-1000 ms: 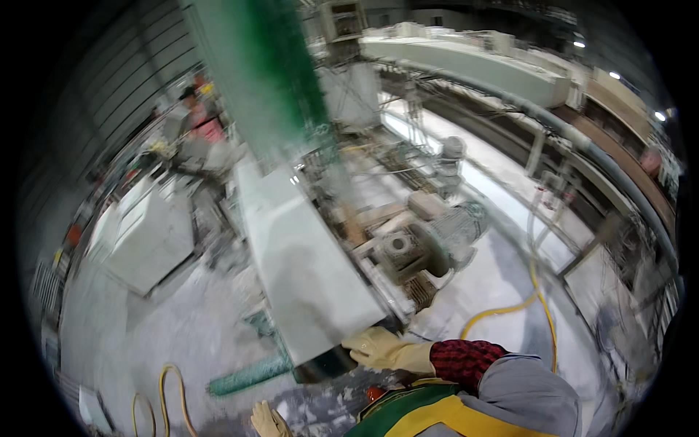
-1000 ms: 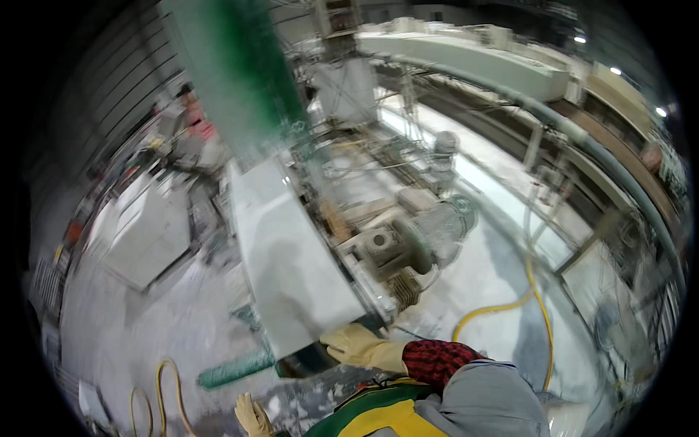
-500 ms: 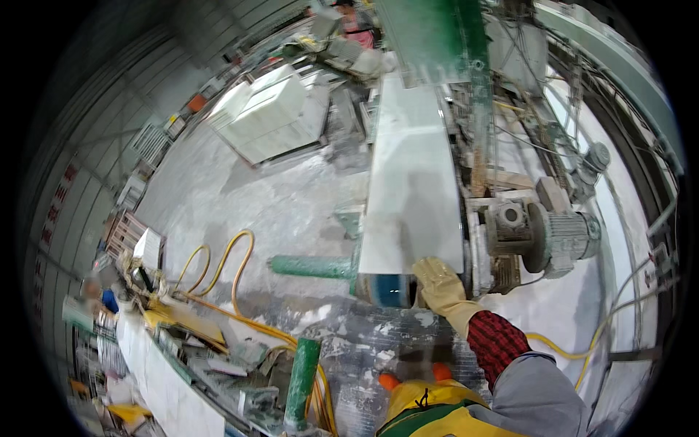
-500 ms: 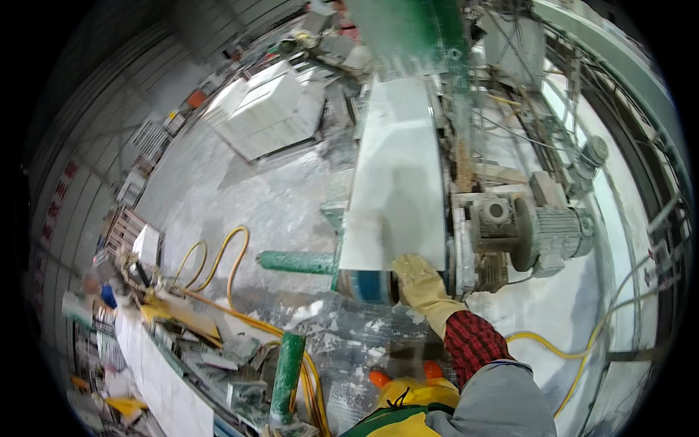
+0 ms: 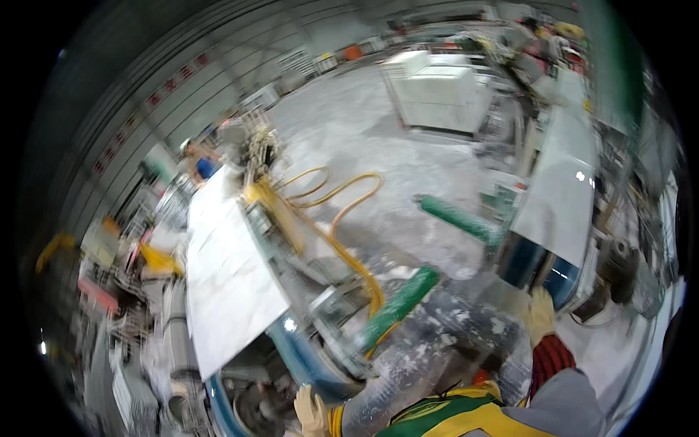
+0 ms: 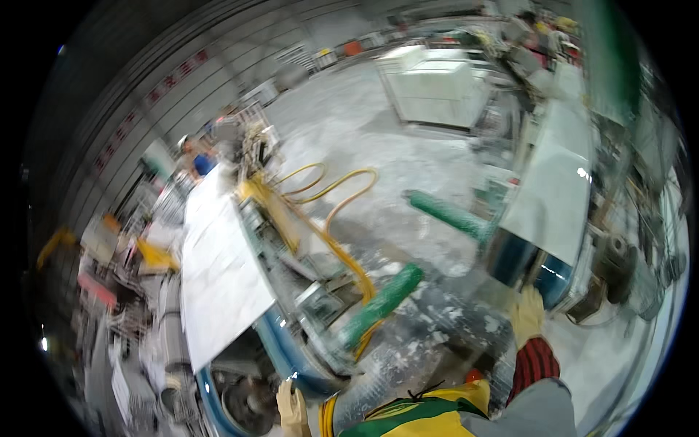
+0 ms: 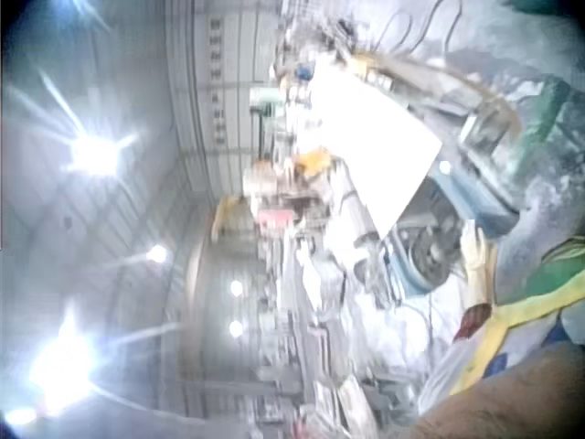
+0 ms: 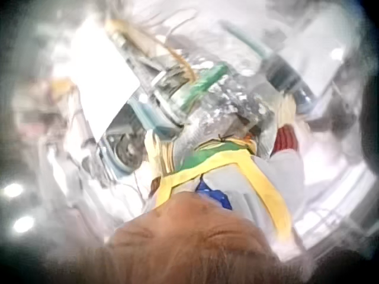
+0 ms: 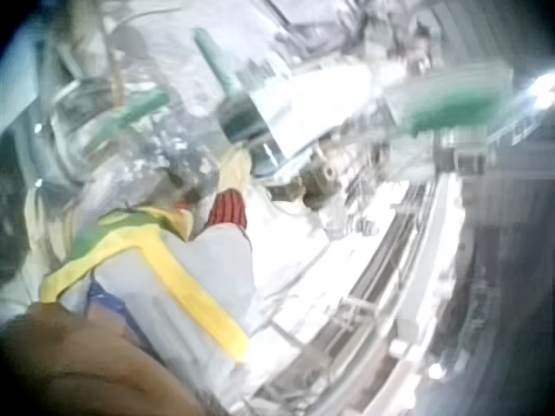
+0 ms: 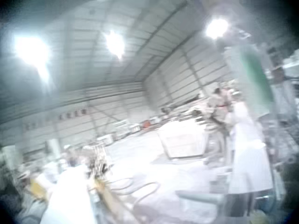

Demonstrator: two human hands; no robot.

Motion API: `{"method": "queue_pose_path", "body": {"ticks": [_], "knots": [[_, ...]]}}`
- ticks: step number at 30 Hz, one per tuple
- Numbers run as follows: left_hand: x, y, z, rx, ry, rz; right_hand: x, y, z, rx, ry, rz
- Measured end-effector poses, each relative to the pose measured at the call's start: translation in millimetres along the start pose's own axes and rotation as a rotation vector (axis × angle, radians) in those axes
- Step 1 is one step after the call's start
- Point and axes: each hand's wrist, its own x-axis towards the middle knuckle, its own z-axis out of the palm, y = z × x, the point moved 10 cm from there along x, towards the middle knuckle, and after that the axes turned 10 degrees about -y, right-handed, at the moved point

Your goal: The person guides large white stone slabs through a conveyor system in a factory. They use both hands to position and move the slabs along the rollers, ensuring they pass through the machinery correctly. Other workers and a forklift are visible in the background.

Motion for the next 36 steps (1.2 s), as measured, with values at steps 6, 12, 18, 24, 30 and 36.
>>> {"method": "queue_pose_path", "body": {"ticks": [6,12,18,24,30,36], "knots": [[-92,-126,-46,-0.150,0.065,-0.382,-122,-197,89,0.189,-0.531,0.064],[-180,-210,-104,-0.100,0.110,-0.518,-72,-468,58,0.409,-0.237,-0.594],[-224,-221,-105,-0.086,0.214,-0.605,-70,-662,62,0.459,-0.163,-1.024],[-237,-230,-123,0.062,0.216,-0.658,-72,-789,90,0.442,-0.137,-1.223],[-259,-263,-147,0.108,0.075,-0.741,-18,-823,194,0.291,-0.143,-1.020],[-194,-278,-157,0.118,-0.030,-0.622,-21,-833,192,0.301,-0.237,-0.993]]}}
